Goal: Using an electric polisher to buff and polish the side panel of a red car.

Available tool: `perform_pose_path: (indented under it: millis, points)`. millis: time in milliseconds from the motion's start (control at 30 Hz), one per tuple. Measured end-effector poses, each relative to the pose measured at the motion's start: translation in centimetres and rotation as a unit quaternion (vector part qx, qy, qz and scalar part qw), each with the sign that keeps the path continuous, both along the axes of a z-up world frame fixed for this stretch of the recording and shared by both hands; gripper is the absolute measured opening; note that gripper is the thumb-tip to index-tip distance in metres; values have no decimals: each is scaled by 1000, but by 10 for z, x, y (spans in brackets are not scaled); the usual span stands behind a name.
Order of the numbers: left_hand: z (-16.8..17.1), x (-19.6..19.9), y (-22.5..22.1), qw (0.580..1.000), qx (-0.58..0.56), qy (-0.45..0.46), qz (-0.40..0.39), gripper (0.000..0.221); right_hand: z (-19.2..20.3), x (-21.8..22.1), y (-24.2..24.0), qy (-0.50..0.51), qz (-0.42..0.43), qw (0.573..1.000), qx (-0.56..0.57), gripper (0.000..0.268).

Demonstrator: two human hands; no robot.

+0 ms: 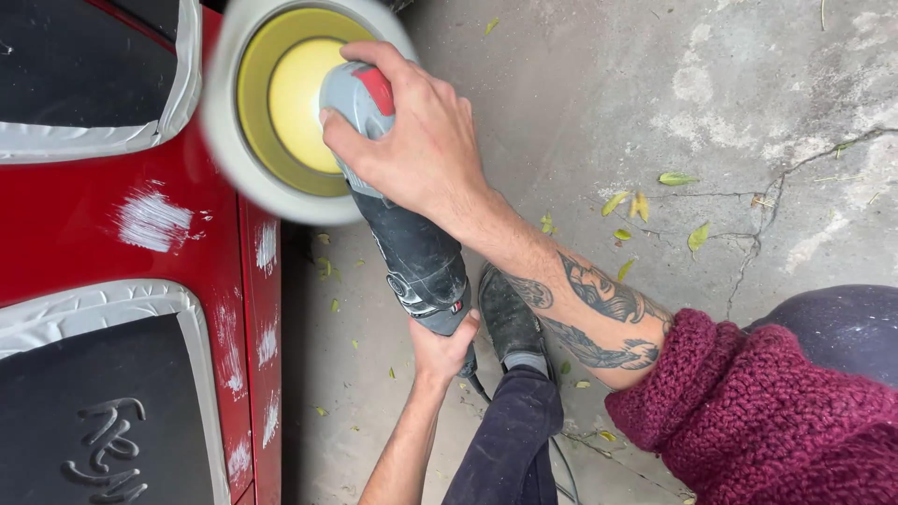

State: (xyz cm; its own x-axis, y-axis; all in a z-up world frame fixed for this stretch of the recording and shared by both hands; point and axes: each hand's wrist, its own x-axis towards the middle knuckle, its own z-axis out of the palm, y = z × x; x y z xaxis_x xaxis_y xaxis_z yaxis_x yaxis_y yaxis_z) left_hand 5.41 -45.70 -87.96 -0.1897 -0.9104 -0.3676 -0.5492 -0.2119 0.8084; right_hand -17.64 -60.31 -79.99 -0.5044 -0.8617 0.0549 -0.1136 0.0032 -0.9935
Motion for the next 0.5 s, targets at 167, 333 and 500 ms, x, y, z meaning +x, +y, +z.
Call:
perform_pose_path:
  millis: [167, 333, 500]
  points:
    - [17, -15, -13, 998, -6, 53, -20, 41, 11, -5, 1, 39, -18, 999, -4, 57]
    - [19, -7, -21, 996, 48, 70, -24, 29, 12, -8, 3, 62, -36, 997, -20, 60]
    - [30, -10, -29, 995, 51, 78, -35, 22, 23, -12, 1, 52, -47, 997, -33, 58]
